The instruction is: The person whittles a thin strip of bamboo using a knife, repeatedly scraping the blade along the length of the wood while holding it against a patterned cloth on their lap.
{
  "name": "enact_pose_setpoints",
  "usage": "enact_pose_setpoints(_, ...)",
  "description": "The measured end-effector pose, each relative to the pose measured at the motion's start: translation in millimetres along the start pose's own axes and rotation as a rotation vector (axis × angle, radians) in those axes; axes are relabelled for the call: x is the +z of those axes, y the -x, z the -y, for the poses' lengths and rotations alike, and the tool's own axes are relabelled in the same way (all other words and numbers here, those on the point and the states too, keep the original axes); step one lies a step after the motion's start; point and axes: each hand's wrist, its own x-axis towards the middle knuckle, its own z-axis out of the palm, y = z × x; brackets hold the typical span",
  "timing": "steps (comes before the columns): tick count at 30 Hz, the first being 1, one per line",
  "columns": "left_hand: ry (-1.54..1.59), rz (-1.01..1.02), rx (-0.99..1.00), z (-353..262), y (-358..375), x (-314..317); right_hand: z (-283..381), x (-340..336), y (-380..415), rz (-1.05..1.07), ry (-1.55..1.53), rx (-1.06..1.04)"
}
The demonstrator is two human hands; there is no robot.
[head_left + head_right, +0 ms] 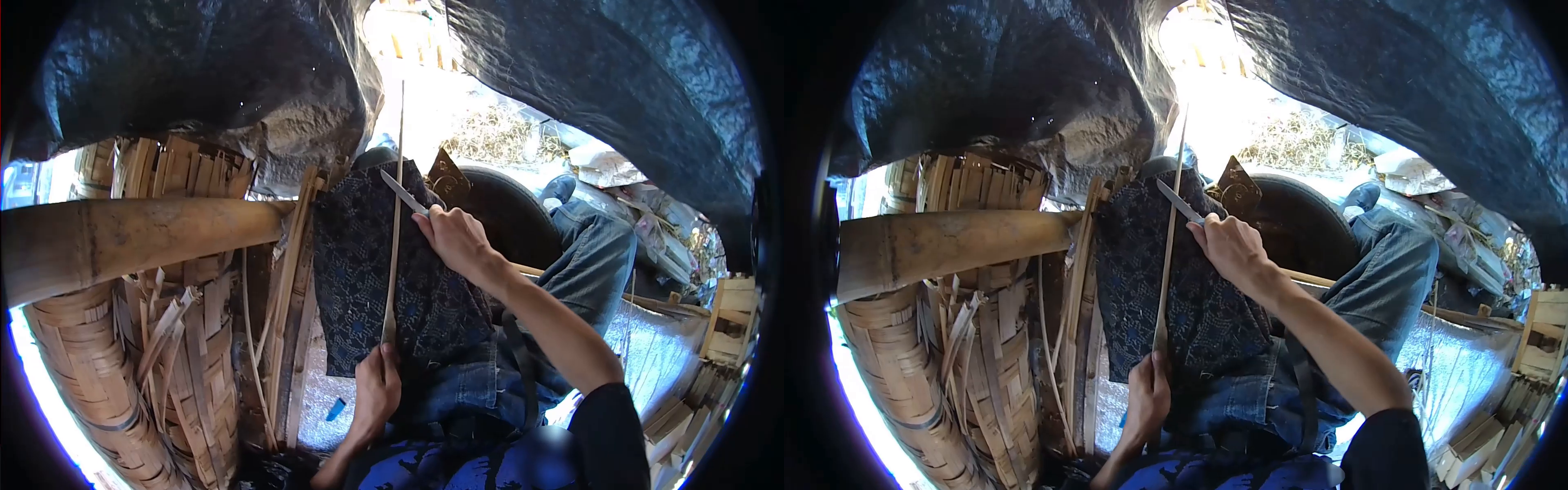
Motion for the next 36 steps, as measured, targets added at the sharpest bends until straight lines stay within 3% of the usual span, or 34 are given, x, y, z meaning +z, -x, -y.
enact_pose_setpoints(2, 0.050, 0.006, -0.031, 1.4, -2.2, -3.5, -3.3, -7.8, -4.0, 0.074, -0.147, 0.025)
enact_pose_setpoints(3, 0.161, 0.078, -0.149, 1.7, -6.4, -7.7, 0.1, -17.0, -3.7, 0.111, -0.241, 0.079)
enact_pose_setpoints(5, 0.377, 0.203, -0.338, 1.5, -12.3, -14.4, 6.2, -25.0, 6.2, 0.112, -0.295, 0.038)
enact_pose_setpoints(8, 0.522, 0.302, -0.437, 2.3, -17.3, -21.8, 13.4, -24.1, 21.7, 0.153, -0.314, -0.024)
enact_pose_setpoints(14, 0.563, 0.367, -0.449, 2.4, -19.1, -26.5, 12.7, -19.1, 17.6, 0.185, -0.074, -0.143)
enact_pose_setpoints(22, 0.524, 0.371, -0.431, -0.1, 8.2, -34.3, 5.3, -17.5, -7.5, 0.325, -0.099, -0.020)
enact_pose_setpoints(25, 0.566, 0.386, -0.500, -2.4, 18.6, -40.9, -5.3, -6.6, -14.3, 0.229, -0.107, -0.089)
enact_pose_setpoints(28, 0.640, 0.413, -0.611, 3.8, 43.0, -53.6, -25.8, -1.4, -36.1, 0.359, -0.157, 0.048)
enact_pose_setpoints(31, 0.792, 0.465, -0.671, 15.2, 56.6, -66.7, -60.4, 12.6, -57.8, 0.274, -0.047, 0.054)
enact_pose_setpoints(32, 0.871, 0.486, -0.707, 22.0, 60.5, -70.0, -84.4, 23.7, -70.5, 0.286, 0.086, 0.125)
enact_pose_setpoints(33, 0.955, 0.497, -0.745, 26.4, 63.2, -71.4, -89.8, 19.1, -81.1, 0.310, 0.078, 0.348)
enact_pose_setpoints(35, 0.984, 0.474, -0.738, 24.1, 55.6, -71.2, -94.6, 8.4, -86.1, -0.093, -0.581, 0.724)
enact_pose_setpoints(36, 1.001, 0.475, -0.729, 20.0, 47.8, -70.6, -107.1, 19.5, -86.7, -0.248, -0.383, 0.583)
